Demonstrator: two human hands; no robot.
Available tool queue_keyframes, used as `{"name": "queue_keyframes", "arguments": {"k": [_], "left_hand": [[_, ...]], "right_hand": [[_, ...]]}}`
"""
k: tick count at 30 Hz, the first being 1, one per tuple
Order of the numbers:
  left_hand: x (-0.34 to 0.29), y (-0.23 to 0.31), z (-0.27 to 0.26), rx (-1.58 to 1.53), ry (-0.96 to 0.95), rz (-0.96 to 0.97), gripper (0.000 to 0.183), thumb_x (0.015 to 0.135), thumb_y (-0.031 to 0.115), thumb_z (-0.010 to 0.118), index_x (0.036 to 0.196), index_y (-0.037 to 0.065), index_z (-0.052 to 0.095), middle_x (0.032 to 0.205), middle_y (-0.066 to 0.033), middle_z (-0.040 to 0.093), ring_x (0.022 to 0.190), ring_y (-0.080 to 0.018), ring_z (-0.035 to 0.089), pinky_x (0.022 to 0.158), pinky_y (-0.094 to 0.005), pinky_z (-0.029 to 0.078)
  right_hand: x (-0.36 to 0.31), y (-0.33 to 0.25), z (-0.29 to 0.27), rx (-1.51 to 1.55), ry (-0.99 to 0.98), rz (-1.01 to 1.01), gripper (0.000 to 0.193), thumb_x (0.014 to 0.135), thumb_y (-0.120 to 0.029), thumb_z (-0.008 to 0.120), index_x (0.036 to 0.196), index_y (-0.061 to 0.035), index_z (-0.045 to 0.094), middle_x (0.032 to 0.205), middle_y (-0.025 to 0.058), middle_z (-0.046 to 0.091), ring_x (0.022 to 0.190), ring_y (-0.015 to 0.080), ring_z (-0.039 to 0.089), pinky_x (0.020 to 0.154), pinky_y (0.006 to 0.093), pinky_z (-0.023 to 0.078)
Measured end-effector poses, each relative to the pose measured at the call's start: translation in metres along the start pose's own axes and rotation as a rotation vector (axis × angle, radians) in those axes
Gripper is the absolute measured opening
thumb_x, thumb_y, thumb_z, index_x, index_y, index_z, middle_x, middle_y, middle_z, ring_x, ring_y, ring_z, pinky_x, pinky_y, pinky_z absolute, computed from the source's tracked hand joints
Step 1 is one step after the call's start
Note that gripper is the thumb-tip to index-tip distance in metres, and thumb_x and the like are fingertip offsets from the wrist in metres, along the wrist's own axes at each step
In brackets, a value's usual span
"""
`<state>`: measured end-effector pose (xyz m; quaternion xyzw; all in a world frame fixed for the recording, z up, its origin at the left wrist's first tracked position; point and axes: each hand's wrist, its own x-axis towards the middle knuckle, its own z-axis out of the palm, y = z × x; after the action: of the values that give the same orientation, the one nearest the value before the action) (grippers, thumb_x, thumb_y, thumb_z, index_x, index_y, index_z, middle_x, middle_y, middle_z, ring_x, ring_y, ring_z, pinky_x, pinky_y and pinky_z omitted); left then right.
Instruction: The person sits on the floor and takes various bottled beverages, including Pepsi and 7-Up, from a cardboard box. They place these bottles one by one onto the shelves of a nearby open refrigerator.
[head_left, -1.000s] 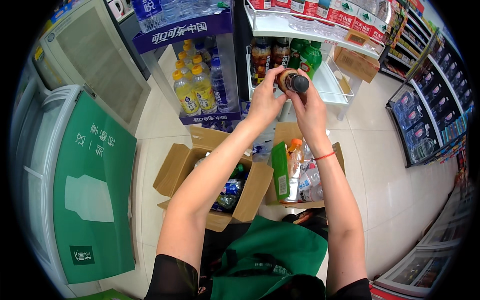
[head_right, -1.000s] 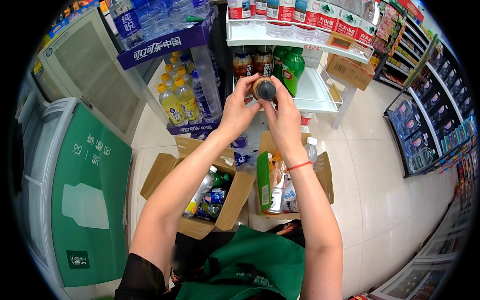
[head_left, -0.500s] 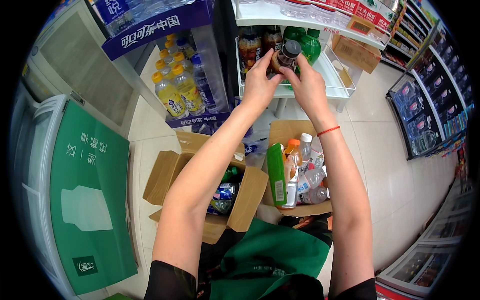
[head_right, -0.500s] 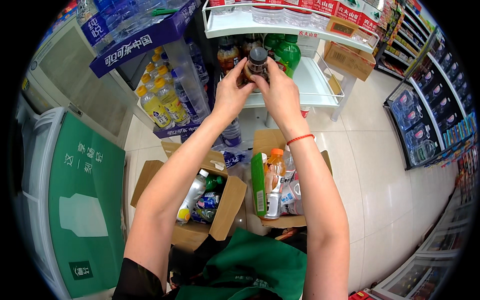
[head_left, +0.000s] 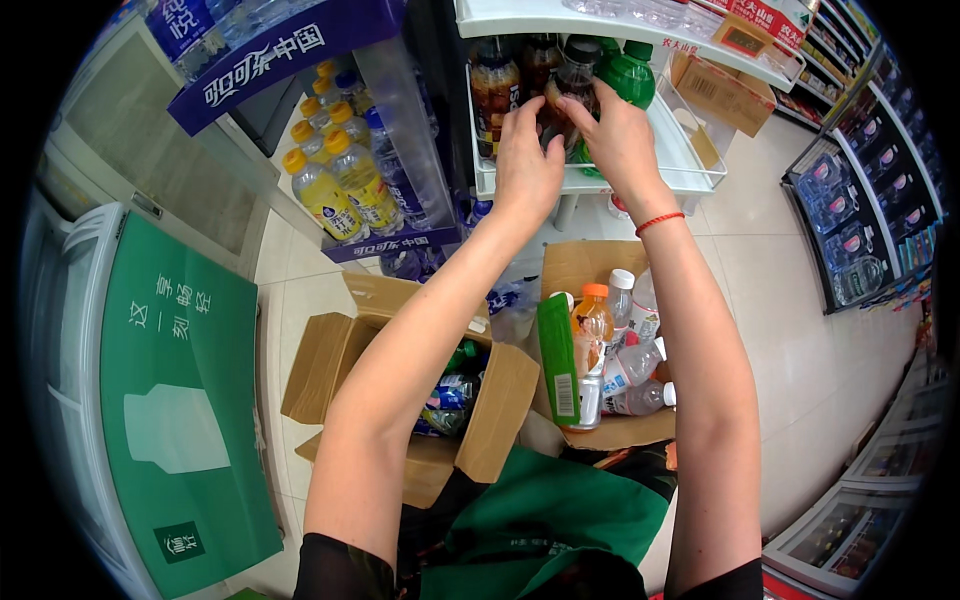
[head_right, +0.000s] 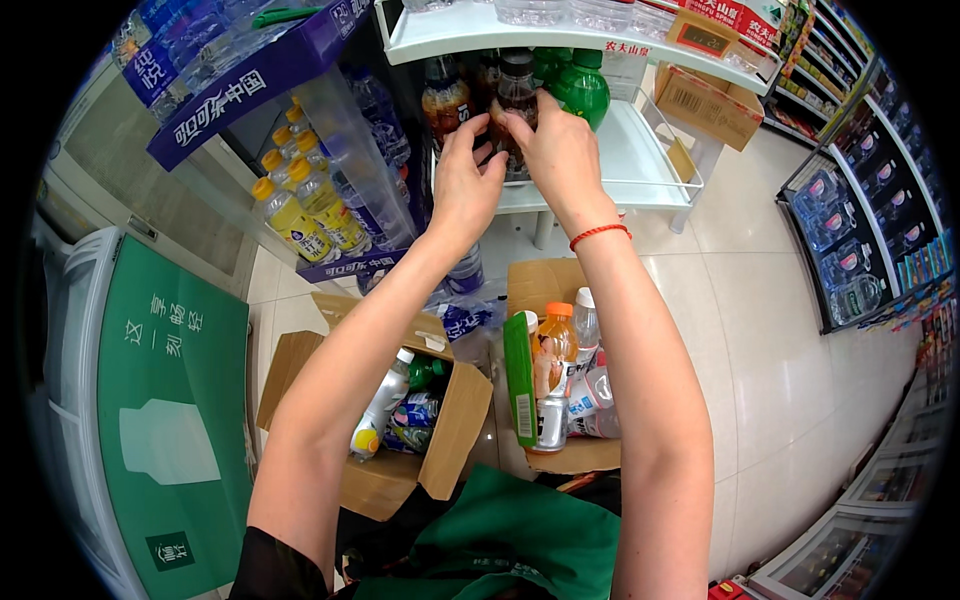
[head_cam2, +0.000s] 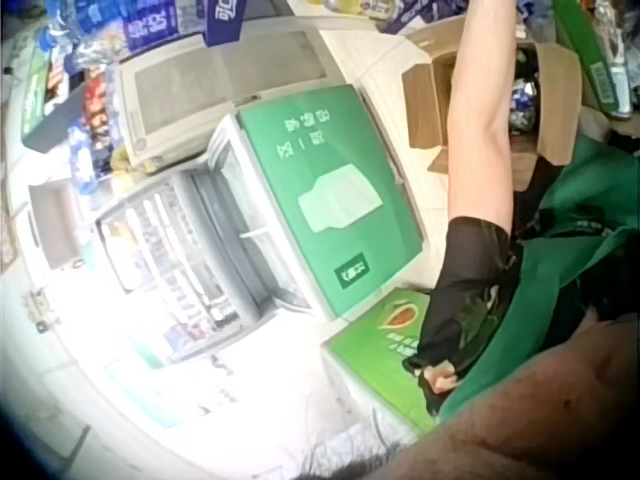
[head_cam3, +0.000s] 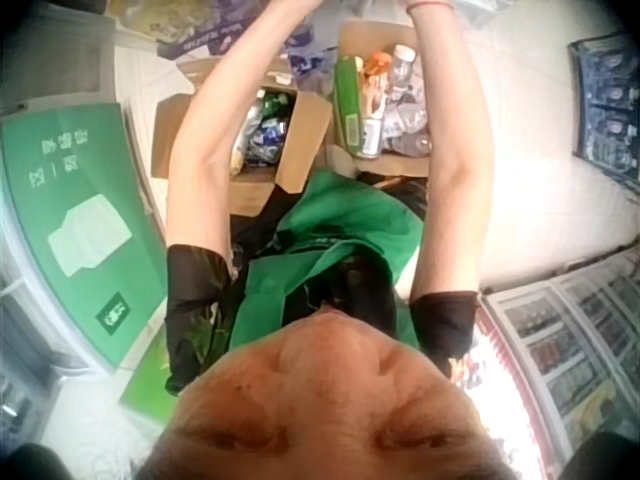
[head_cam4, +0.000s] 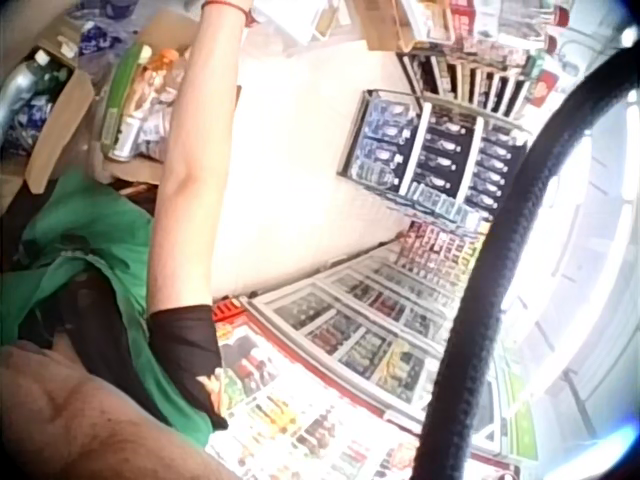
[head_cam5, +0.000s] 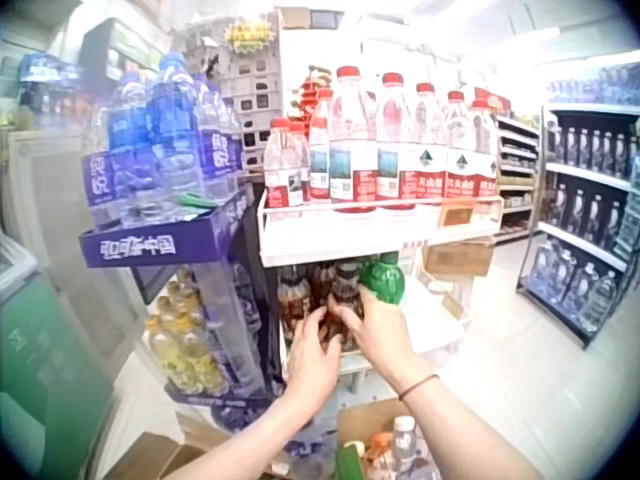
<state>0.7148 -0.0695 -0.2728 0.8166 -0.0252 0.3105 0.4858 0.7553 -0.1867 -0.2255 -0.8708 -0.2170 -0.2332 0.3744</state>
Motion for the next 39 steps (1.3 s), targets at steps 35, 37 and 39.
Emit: {"name": "queue_keyframes", "arguments": {"k": [35, 37, 39], "left_hand": [[-0.048, 0.018, -0.056, -0.244, -0.317, -0.251, 0.048, 0.092, -0.003, 0.043, 0.140, -0.004, 0.042, 0.129, -0.0138, 0.059, 0.116, -0.0154, 0.056, 0.100, -0.0257, 0.041], [-0.064, 0.012, -0.069, -0.225, -0.317, -0.229, 0.047, 0.092, -0.003, 0.044, 0.139, -0.003, 0.044, 0.127, -0.0130, 0.060, 0.114, -0.0153, 0.057, 0.098, -0.0256, 0.043], [-0.087, 0.007, -0.083, -0.234, -0.276, -0.180, 0.046, 0.089, -0.001, 0.046, 0.134, -0.001, 0.050, 0.118, -0.0171, 0.064, 0.106, -0.0223, 0.063, 0.092, -0.0302, 0.048]], "right_hand": [[-0.078, -0.029, 0.030, 0.564, -0.140, 0.302, 0.054, 0.087, -0.015, 0.063, 0.136, 0.0043, 0.048, 0.110, 0.0225, 0.068, 0.098, 0.0214, 0.068, 0.085, 0.0298, 0.051], [-0.097, -0.040, 0.029, 0.614, -0.224, 0.309, 0.054, 0.088, -0.014, 0.062, 0.135, 0.0058, 0.048, 0.109, 0.0220, 0.068, 0.098, 0.0197, 0.068, 0.083, 0.0288, 0.051], [-0.119, -0.054, 0.027, 0.668, -0.266, 0.312, 0.053, 0.089, -0.014, 0.062, 0.134, 0.0084, 0.047, 0.106, 0.0203, 0.070, 0.095, 0.0172, 0.068, 0.082, 0.0275, 0.051]]}}
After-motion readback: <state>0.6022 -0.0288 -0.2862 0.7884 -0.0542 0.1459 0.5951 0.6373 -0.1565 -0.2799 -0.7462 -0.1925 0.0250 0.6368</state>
